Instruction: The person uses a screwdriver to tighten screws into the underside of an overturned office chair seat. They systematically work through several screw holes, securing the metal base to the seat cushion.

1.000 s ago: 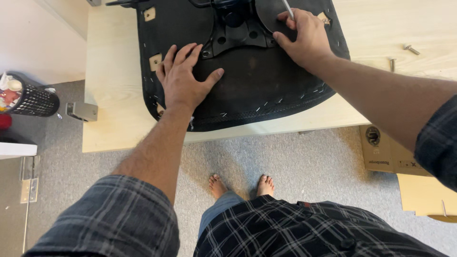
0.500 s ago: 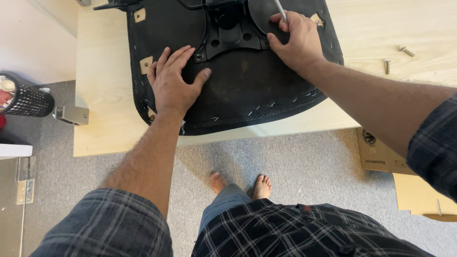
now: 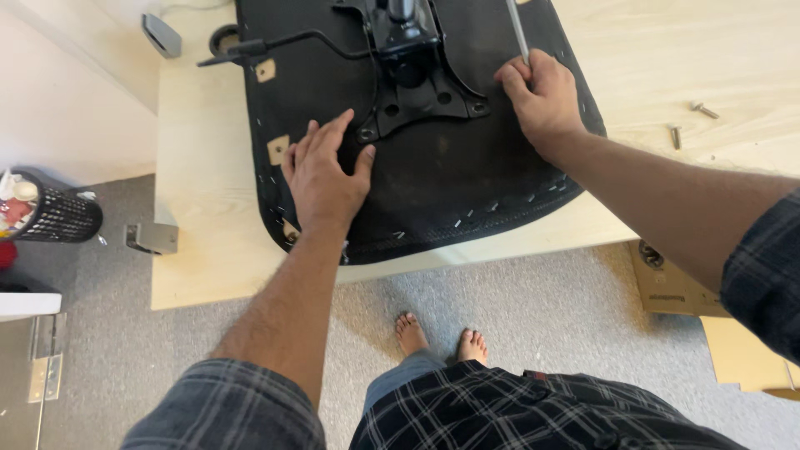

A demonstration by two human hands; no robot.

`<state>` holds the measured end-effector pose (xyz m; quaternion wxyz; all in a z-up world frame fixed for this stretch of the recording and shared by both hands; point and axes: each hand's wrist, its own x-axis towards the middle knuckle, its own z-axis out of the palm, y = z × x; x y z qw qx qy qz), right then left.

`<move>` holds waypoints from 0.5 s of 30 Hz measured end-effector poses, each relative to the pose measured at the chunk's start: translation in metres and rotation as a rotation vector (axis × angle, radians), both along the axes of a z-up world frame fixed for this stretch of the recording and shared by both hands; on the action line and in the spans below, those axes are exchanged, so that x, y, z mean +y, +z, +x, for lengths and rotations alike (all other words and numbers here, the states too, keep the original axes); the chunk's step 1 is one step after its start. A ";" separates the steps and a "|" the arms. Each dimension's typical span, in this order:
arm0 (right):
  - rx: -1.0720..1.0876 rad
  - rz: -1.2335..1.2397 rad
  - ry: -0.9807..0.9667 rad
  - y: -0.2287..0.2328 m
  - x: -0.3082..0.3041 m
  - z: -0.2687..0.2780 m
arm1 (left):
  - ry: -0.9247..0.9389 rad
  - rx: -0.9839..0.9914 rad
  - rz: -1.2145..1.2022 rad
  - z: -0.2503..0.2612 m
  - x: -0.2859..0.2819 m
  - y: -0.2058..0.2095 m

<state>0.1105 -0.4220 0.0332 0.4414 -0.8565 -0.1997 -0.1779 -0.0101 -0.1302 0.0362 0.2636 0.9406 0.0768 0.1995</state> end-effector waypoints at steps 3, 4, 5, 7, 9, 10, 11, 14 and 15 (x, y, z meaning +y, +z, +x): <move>0.104 0.040 -0.090 0.015 0.004 -0.015 | -0.019 -0.014 -0.011 0.000 0.002 -0.001; 0.174 0.099 -0.114 0.019 0.004 -0.023 | -0.023 -0.020 -0.022 0.000 0.003 0.000; 0.246 0.156 -0.139 0.022 0.003 -0.033 | -0.029 -0.025 -0.037 -0.001 0.004 -0.001; 0.363 0.315 -0.128 0.026 -0.002 -0.059 | -0.032 -0.028 -0.070 -0.003 0.006 -0.003; 0.478 0.435 -0.122 0.029 -0.017 -0.095 | -0.033 -0.027 -0.104 -0.003 0.007 -0.005; 0.549 0.454 -0.152 0.029 -0.026 -0.112 | -0.032 -0.046 -0.060 -0.002 0.007 -0.005; 0.564 0.451 -0.157 0.029 -0.033 -0.128 | -0.035 -0.062 -0.017 -0.003 0.006 -0.006; 0.596 0.394 -0.193 0.032 -0.049 -0.154 | -0.017 -0.053 0.097 0.004 0.005 -0.007; 0.595 0.346 -0.220 0.033 -0.051 -0.156 | -0.008 -0.041 0.134 0.008 0.005 -0.007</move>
